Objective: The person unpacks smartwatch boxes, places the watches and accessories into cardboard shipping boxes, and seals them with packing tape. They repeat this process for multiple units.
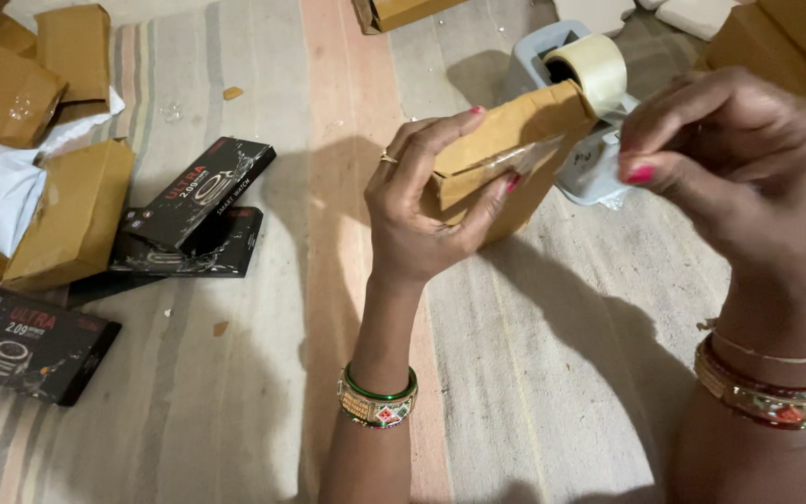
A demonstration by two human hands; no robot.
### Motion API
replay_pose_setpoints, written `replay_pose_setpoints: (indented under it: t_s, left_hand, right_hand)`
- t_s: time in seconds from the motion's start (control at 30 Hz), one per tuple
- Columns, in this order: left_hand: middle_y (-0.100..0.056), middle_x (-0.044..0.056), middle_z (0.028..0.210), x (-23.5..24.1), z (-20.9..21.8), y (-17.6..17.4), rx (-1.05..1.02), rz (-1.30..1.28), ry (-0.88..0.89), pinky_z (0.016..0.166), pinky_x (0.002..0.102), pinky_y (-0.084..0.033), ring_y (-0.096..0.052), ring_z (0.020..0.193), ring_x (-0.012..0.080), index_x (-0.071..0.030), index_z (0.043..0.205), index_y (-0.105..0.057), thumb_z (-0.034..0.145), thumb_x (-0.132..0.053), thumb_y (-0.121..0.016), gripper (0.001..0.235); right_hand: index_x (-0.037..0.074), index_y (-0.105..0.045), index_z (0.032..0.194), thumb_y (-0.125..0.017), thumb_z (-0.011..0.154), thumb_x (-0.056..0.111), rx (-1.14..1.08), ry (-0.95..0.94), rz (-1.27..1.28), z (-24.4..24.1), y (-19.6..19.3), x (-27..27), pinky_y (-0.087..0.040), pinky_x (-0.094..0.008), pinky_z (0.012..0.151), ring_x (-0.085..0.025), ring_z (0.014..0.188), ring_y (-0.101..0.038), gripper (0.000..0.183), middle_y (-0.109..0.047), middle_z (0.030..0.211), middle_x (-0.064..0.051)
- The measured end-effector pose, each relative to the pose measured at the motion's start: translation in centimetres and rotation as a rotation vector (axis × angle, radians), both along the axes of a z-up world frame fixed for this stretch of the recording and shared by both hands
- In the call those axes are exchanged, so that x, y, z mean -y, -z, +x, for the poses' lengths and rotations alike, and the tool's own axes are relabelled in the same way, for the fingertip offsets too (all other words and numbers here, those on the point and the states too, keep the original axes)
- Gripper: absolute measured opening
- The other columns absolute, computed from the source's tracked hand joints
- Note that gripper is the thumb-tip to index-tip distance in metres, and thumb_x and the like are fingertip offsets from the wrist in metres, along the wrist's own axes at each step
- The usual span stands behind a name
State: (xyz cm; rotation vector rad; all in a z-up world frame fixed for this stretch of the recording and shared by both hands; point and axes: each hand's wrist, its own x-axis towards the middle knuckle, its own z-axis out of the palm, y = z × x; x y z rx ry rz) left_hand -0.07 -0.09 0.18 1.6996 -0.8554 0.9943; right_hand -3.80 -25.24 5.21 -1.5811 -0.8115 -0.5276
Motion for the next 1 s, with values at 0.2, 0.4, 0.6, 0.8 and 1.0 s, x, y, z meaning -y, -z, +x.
replay_pose_setpoints:
  t_s: [0.2,0.4,0.6,0.8,1.0]
  left_hand:
    - [-0.069,0.010,0.122,0.1,0.0,-0.4,-0.005,0.019,0.030,0.096,0.028,-0.063,-0.072,0.110,0.0185,-0.007,0.133,-0.060,0.085,-0.009,-0.089,0.056]
    - [-0.071,0.009,0.122,0.1,-0.1,-0.5,-0.030,0.011,0.040,0.094,0.027,-0.063,-0.073,0.108,0.0178,-0.007,0.131,-0.062,0.087,-0.010,-0.089,0.051]
    - [-0.070,0.011,0.121,-0.6,0.1,-0.3,-0.036,-0.014,0.052,0.097,0.028,-0.062,-0.072,0.111,0.0179,-0.006,0.132,-0.062,0.089,-0.007,-0.086,0.049]
    - [-0.068,0.011,0.122,-1.1,0.7,0.2,-0.059,-0.066,0.069,0.096,0.028,-0.062,-0.072,0.112,0.0177,-0.002,0.132,-0.061,0.090,-0.005,-0.083,0.048]
    - [-0.068,0.013,0.124,-0.8,0.6,0.5,-0.062,-0.104,0.106,0.107,0.030,-0.057,-0.069,0.118,0.0203,0.000,0.132,-0.060,0.087,0.000,-0.077,0.048]
  right_hand:
    - [0.001,-0.071,0.094,-0.073,0.091,0.013,0.060,0.339,-0.345,0.5,-1.2,-3.2,-0.042,-0.020,0.046,-0.007,0.056,-0.058,0.012,-0.068,0.078,-0.007]
    - [0.001,-0.076,0.105,-0.090,0.092,0.012,0.318,0.603,-0.488,-0.5,-1.7,-5.3,-0.042,-0.024,0.056,-0.007,0.069,-0.050,0.022,-0.067,0.102,-0.011]
    - [-0.001,-0.076,0.110,-0.097,0.082,0.017,0.513,0.693,-0.406,-0.2,-1.1,-6.4,-0.047,-0.028,0.064,-0.019,0.082,-0.049,0.039,-0.053,0.102,-0.018]
    - [-0.011,-0.063,0.103,-0.095,0.078,0.024,0.424,0.766,-0.313,0.8,-0.4,-4.7,-0.046,-0.033,0.055,-0.017,0.063,-0.054,0.054,-0.061,0.087,-0.014]
    - [0.013,-0.076,0.108,-0.083,0.101,0.021,0.643,0.600,-0.525,0.9,0.3,-6.8,-0.051,-0.046,0.097,-0.028,0.112,-0.071,0.012,-0.078,0.111,-0.004]
